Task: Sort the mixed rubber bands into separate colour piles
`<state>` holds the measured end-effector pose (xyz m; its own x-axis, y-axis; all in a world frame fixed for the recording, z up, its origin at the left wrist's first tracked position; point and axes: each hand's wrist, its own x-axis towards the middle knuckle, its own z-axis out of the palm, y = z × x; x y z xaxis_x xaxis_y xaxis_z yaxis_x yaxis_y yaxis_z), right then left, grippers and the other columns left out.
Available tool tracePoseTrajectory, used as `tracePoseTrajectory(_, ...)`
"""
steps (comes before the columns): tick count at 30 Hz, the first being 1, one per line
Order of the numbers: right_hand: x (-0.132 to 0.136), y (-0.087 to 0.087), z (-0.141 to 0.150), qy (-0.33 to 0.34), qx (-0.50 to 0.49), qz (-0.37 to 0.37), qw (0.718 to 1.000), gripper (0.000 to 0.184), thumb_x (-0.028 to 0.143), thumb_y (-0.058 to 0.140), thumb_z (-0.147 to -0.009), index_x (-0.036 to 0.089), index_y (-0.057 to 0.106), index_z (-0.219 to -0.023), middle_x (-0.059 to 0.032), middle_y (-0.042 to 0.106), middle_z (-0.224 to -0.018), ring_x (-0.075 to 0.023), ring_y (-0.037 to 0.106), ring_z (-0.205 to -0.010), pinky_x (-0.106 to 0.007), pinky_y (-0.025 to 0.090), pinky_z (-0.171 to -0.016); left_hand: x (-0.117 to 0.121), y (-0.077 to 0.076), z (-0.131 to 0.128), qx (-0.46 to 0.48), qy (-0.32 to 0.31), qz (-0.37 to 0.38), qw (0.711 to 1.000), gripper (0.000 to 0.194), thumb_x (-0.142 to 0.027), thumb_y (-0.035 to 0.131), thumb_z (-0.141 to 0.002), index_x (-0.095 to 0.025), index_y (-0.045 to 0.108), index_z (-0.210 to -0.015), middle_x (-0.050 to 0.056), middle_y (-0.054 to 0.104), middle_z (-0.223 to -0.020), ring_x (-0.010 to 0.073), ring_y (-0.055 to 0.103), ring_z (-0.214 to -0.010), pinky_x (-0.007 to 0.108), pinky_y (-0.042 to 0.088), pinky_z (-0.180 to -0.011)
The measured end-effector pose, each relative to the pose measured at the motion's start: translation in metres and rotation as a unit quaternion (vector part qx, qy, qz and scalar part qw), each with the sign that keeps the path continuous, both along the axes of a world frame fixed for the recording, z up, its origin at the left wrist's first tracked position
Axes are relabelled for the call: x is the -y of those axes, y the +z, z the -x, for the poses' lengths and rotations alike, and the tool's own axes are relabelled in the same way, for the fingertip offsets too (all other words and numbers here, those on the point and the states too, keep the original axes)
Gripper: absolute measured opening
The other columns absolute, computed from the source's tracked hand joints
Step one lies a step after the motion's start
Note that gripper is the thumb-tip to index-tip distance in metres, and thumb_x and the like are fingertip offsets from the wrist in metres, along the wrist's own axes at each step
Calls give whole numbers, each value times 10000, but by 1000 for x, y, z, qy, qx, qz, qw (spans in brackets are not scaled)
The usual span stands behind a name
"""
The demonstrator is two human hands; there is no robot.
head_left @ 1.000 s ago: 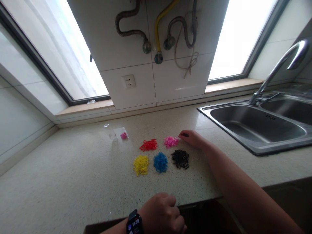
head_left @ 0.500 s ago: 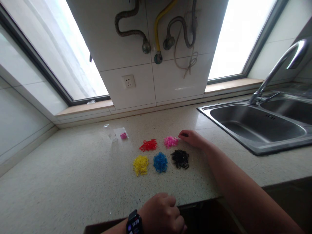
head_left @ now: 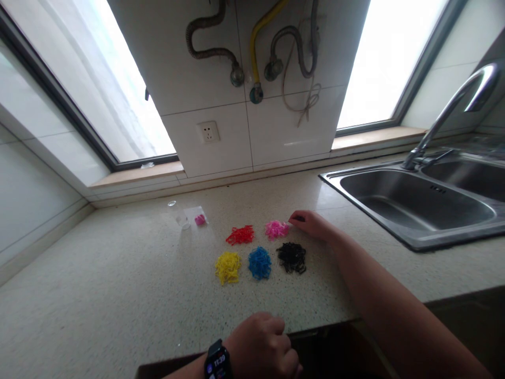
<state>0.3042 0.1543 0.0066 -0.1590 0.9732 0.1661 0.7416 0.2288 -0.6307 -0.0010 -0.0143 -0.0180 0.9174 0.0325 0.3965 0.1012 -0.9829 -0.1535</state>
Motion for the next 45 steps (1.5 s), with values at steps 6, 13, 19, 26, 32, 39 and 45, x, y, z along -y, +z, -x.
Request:
tracePoseTrajectory(6,1,2,1,-2,3,1,1000,258,382,568,-855,184,723,-911,-58,728,-835,-195,619,-760,-307,462,-717,0,-1,0,15,0,1,1000,376,-369,625,-870,-191,411,-617,-23,482,-514,139,428,-524,268,251,-474)
tracePoseTrajectory(13,0,0,0,7,6,0,1000,270,380,555,-865,171,720,-911,-58,713,-819,-190,611,-750,-299,451,-699,-1,2,-1,26,-6,0,1000,370,-373,628,-871,-191,431,-616,-20,477,-517,143,423,-523,263,285,-478)
tracePoseTrajectory(19,-1,-1,-1,4,4,2,1000,262,378,566,-860,177,723,-916,-57,723,-832,-188,616,-752,-296,456,-705,0,2,0,7,2,-6,1000,380,-385,629,-868,-190,412,-625,-22,493,-529,144,466,-526,255,288,-459)
tracePoseTrajectory(26,-1,-1,-2,4,8,-4,1000,236,360,574,-859,186,725,-912,-62,732,-850,-194,630,-767,-302,462,-717,0,3,-1,15,0,-9,1000,387,-377,633,-868,-189,400,-623,-23,494,-518,138,472,-520,243,291,-456)
tracePoseTrajectory(32,-1,0,-1,3,9,-2,1000,242,364,573,-856,186,727,-911,-59,728,-833,-193,625,-755,-304,461,-707,0,4,-1,-12,6,-6,1000,384,-386,616,-877,-192,395,-629,-24,504,-516,138,472,-524,250,288,-466)
tracePoseTrajectory(39,0,0,0,4,8,-4,1000,247,362,563,-856,178,720,-908,-57,719,-820,-190,617,-745,-304,451,-699,0,1,0,19,1,-4,1000,386,-379,637,-859,-192,394,-624,-27,489,-514,137,460,-519,259,261,-464)
tracePoseTrajectory(45,0,1,0,6,10,-1,1000,252,365,559,-858,179,719,-911,-55,719,-821,-189,616,-744,-303,451,-697,0,5,-1,-34,-1,3,999,357,-367,583,-910,-193,434,-636,-19,514,-537,140,455,-537,274,292,-475)
